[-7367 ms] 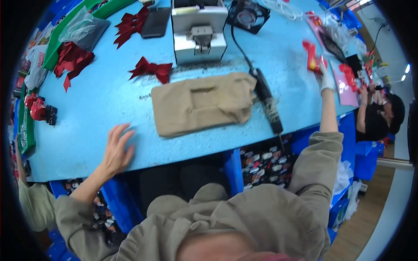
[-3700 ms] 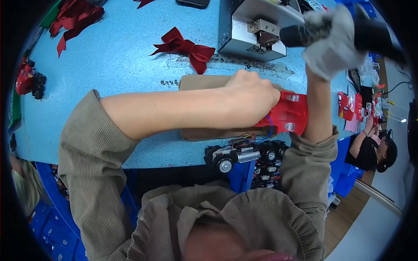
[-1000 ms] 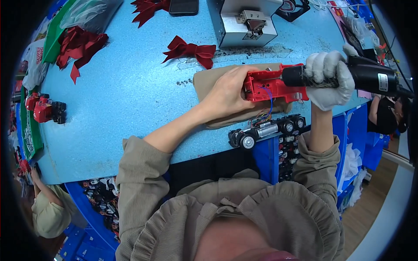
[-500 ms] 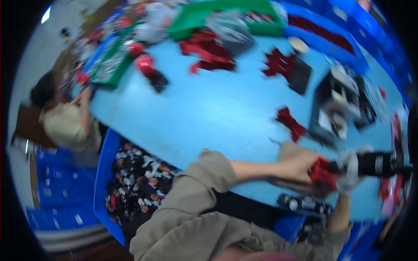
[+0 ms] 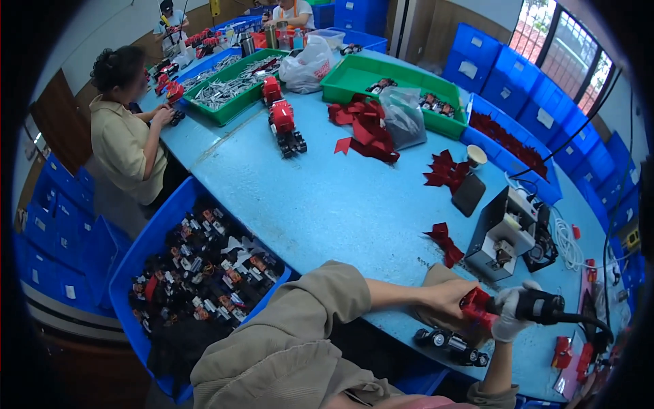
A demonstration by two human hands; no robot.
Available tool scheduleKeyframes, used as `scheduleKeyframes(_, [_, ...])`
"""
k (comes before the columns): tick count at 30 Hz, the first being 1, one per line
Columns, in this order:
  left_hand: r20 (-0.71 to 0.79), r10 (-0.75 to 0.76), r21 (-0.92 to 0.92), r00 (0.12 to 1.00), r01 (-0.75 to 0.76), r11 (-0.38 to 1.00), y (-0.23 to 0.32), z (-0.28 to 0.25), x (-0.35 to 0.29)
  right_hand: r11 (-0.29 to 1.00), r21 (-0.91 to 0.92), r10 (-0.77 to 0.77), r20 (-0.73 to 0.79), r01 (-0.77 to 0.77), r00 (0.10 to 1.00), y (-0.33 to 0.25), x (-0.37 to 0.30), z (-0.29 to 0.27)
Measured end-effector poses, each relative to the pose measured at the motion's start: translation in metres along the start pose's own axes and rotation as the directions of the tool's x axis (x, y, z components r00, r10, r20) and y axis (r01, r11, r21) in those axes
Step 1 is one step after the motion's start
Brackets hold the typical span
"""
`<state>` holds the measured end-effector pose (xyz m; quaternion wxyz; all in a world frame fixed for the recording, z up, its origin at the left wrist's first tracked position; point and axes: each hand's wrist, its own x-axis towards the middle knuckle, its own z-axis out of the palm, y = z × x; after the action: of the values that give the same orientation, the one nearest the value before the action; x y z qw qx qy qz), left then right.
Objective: Assembling toy trucks by joining red cabs and black chassis using an electric screwdriver.
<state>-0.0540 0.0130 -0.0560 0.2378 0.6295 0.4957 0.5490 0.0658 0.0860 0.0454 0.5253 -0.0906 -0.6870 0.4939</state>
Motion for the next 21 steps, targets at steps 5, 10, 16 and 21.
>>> scheduleKeyframes(5, [0.030, -0.017, -0.091, 0.999, 0.020, 0.996, 0.009, 0.000, -0.009, 0.923, -0.162, -0.380, -0.245, 0.349, 0.892, -0.045, 0.036, -0.068])
scheduleKeyframes(10, [0.032, -0.028, -0.010, 0.999, 0.028, 1.000, 0.003, 0.007, 0.001, 0.459, -0.847, 0.206, -0.190, -0.267, 0.960, 0.048, -0.001, -0.182])
scheduleKeyframes(16, [0.077, -0.057, -0.118, 0.995, 0.065, 0.991, 0.009, 0.003, -0.012, 0.300, -0.897, 0.421, -0.180, -0.324, 0.889, 0.059, -0.055, -0.150])
scheduleKeyframes(21, [-0.141, -0.173, -0.150, 0.975, 0.151, 0.977, 0.039, 0.009, -0.010, 0.529, -0.786, 0.316, -0.167, -0.319, 0.934, 0.025, -0.092, -0.162])
